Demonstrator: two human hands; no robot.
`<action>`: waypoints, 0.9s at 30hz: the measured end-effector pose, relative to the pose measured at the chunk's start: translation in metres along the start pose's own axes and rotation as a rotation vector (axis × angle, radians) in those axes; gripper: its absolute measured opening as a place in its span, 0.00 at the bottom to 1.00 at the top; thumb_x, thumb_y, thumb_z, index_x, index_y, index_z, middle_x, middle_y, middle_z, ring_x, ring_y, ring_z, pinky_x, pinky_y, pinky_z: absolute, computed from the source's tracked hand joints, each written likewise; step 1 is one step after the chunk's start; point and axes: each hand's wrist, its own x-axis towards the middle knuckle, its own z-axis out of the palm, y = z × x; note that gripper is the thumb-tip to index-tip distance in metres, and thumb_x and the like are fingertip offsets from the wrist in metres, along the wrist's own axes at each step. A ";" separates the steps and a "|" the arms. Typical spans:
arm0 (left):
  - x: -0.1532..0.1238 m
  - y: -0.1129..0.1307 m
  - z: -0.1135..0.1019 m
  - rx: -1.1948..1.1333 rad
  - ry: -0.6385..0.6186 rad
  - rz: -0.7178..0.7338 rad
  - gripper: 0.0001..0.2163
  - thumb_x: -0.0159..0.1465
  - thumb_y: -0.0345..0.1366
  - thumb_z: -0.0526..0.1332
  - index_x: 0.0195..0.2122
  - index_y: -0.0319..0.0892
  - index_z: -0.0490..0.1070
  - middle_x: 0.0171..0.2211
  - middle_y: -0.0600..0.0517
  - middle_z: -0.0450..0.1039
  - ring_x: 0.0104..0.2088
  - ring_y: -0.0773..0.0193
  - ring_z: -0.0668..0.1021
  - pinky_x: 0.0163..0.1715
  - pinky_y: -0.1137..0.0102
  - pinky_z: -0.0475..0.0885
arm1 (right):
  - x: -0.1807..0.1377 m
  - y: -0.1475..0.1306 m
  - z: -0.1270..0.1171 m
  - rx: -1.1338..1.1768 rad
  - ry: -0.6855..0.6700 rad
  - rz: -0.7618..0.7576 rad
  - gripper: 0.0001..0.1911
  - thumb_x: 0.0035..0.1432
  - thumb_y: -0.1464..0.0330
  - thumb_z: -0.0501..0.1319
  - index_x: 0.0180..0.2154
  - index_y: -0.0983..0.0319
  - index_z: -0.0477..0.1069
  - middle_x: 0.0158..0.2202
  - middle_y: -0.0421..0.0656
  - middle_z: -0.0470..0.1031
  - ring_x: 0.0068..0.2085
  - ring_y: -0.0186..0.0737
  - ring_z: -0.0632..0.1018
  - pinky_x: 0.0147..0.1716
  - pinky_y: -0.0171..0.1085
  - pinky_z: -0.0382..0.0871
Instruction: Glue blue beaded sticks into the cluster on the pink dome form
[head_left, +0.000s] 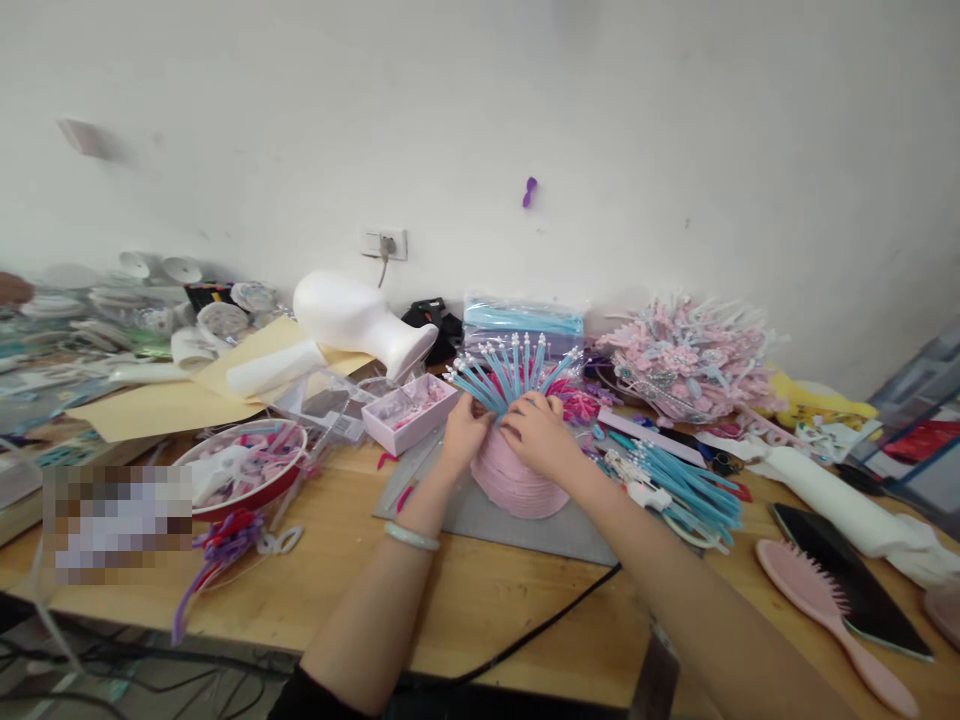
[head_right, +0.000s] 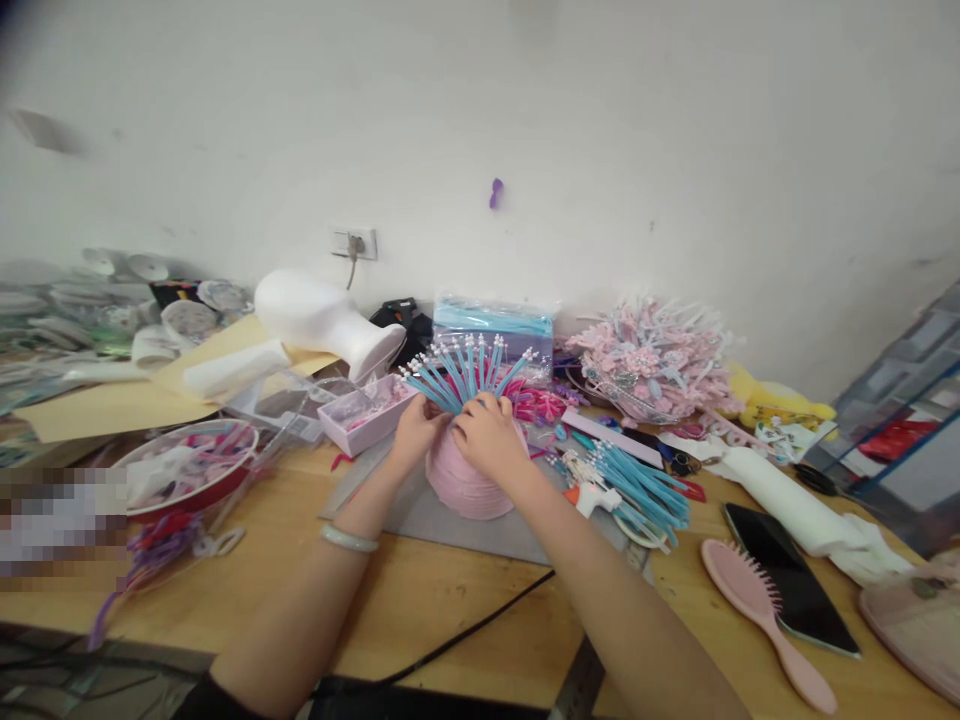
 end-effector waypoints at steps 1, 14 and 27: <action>0.000 0.002 -0.001 0.026 0.003 -0.005 0.08 0.46 0.27 0.60 0.23 0.42 0.59 0.21 0.57 0.65 0.25 0.66 0.70 0.29 0.71 0.63 | 0.000 0.000 0.000 0.011 0.002 0.002 0.10 0.58 0.67 0.54 0.35 0.60 0.74 0.39 0.44 0.73 0.47 0.44 0.61 0.43 0.43 0.48; 0.004 -0.001 -0.004 -0.206 -0.024 -0.088 0.06 0.44 0.31 0.61 0.24 0.40 0.66 0.23 0.55 0.71 0.26 0.64 0.72 0.30 0.70 0.66 | 0.004 -0.005 0.002 0.075 0.021 0.149 0.13 0.61 0.67 0.51 0.33 0.59 0.74 0.38 0.43 0.75 0.45 0.41 0.63 0.43 0.42 0.49; 0.001 -0.002 0.000 -0.625 -0.122 -0.194 0.08 0.40 0.34 0.64 0.21 0.39 0.67 0.21 0.55 0.70 0.24 0.68 0.71 0.29 0.70 0.67 | 0.015 -0.016 0.008 -0.034 0.038 0.294 0.11 0.56 0.64 0.54 0.32 0.61 0.74 0.39 0.46 0.73 0.44 0.47 0.63 0.37 0.43 0.49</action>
